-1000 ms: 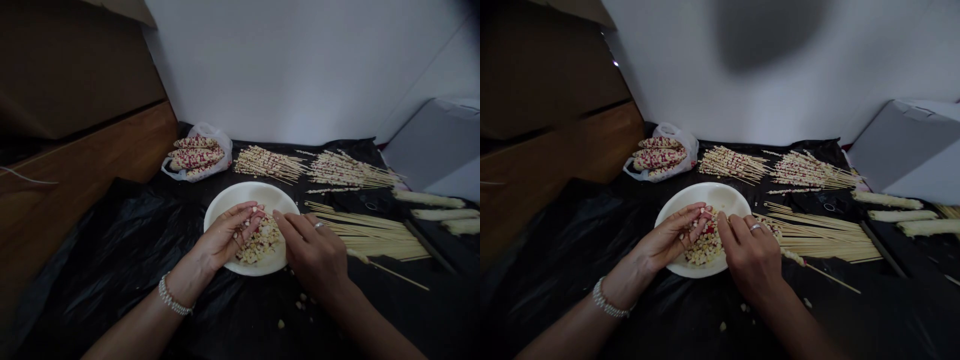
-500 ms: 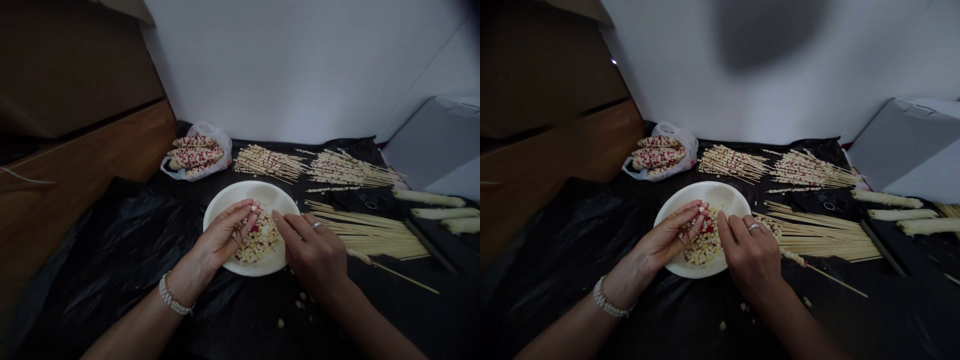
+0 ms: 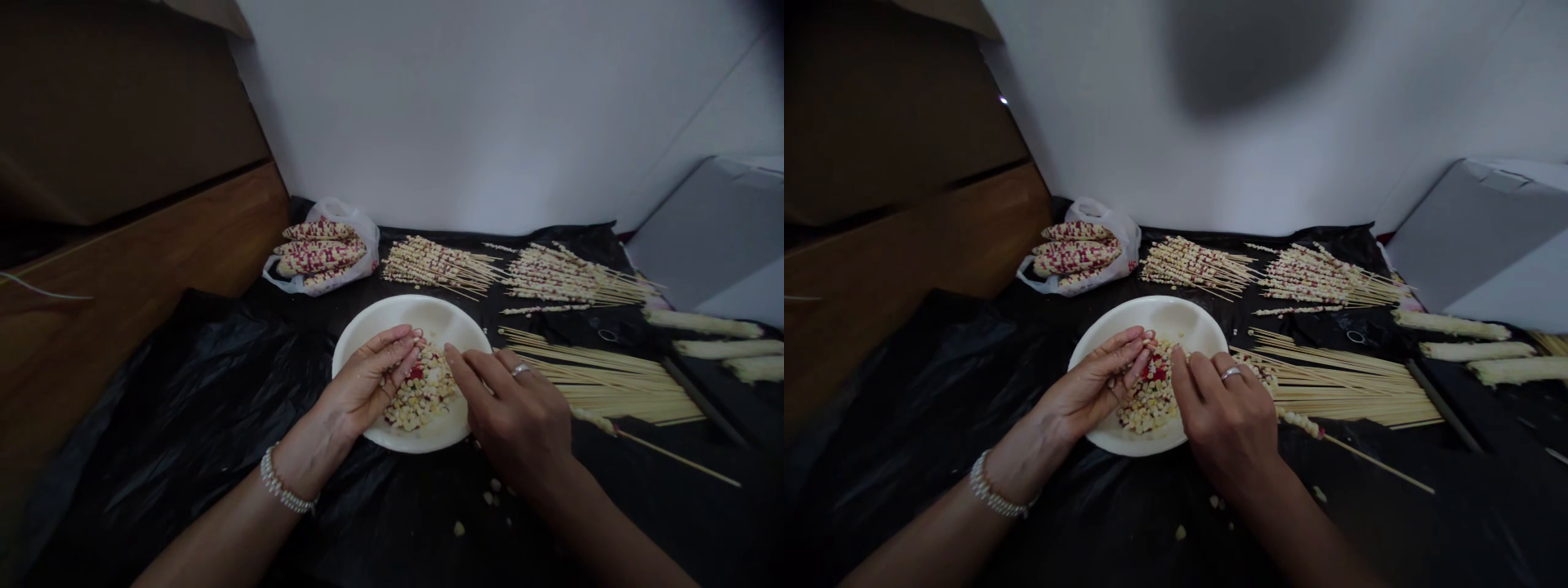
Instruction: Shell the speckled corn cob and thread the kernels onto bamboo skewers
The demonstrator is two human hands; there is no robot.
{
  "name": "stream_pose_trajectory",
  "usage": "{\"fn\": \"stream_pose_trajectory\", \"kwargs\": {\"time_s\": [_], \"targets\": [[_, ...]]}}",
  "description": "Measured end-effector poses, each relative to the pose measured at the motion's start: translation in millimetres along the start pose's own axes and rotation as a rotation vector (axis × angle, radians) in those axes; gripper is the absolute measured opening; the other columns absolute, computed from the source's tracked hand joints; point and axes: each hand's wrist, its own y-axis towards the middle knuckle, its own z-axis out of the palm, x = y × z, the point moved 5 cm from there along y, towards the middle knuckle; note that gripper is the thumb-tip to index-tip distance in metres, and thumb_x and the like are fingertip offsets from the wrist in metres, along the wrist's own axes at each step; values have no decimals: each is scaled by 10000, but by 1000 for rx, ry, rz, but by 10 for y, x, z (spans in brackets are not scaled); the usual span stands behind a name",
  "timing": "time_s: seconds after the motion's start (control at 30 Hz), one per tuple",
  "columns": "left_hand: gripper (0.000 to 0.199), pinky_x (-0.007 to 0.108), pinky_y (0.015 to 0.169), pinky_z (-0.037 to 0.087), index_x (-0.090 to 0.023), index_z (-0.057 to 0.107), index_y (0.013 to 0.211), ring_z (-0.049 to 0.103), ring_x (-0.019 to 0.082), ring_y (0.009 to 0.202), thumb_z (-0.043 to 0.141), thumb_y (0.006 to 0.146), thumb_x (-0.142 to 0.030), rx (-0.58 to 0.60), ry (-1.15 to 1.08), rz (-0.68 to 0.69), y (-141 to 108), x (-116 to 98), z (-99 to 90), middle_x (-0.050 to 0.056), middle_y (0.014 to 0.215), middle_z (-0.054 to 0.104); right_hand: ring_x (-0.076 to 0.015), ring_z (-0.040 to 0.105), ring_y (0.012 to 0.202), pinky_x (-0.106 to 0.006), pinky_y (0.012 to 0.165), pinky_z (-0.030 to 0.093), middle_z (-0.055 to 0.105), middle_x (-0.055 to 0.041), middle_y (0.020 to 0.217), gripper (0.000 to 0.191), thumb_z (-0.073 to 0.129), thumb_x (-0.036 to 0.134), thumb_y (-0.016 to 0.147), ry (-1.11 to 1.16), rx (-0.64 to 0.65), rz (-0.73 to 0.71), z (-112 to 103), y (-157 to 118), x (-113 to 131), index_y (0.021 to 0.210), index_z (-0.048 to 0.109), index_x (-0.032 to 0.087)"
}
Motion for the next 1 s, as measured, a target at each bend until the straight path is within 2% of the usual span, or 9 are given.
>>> {"fn": "stream_pose_trajectory", "kwargs": {"time_s": [0.27, 0.53, 0.7, 1.0], "targets": [[209, 155, 748, 553, -117, 681, 870, 672, 97, 789, 650, 717, 22, -12, -11, -55, -28, 25, 28, 46, 894, 695, -188, 546, 817, -311, 693, 409, 680, -79, 905, 323, 517, 55, 817, 2, -15, 18, 7, -8, 51, 1117, 632, 91], [204, 176, 806, 548, -116, 690, 863, 677, 115, 833, 644, 720, 23, -23, -12, -84, -32, 43, 27, 53, 928, 706, -187, 544, 817, -321, 721, 433, 679, -85, 941, 364, 494, 57, 822, -13, 26, 40, 71, -32, 105, 1170, 596, 87], [214, 182, 786, 557, -123, 691, 893, 685, 128, 851, 634, 735, 8, -50, -64, -170, -21, 74, 14, 59, 909, 717, -175, 559, 825, -324, 739, 450, 679, -98, 942, 372, 466, 44, 816, -20, 6, 42, 70, -31, 110, 1156, 607, 98], [174, 186, 764, 569, -90, 695, 837, 689, 132, 804, 653, 708, 19, -92, -41, -183, -21, 66, 33, 63, 866, 719, -173, 568, 774, -302, 689, 434, 685, -83, 855, 314, 510, 50, 815, -60, -20, 19, 51, 9, 130, 1101, 637, 84]]}}
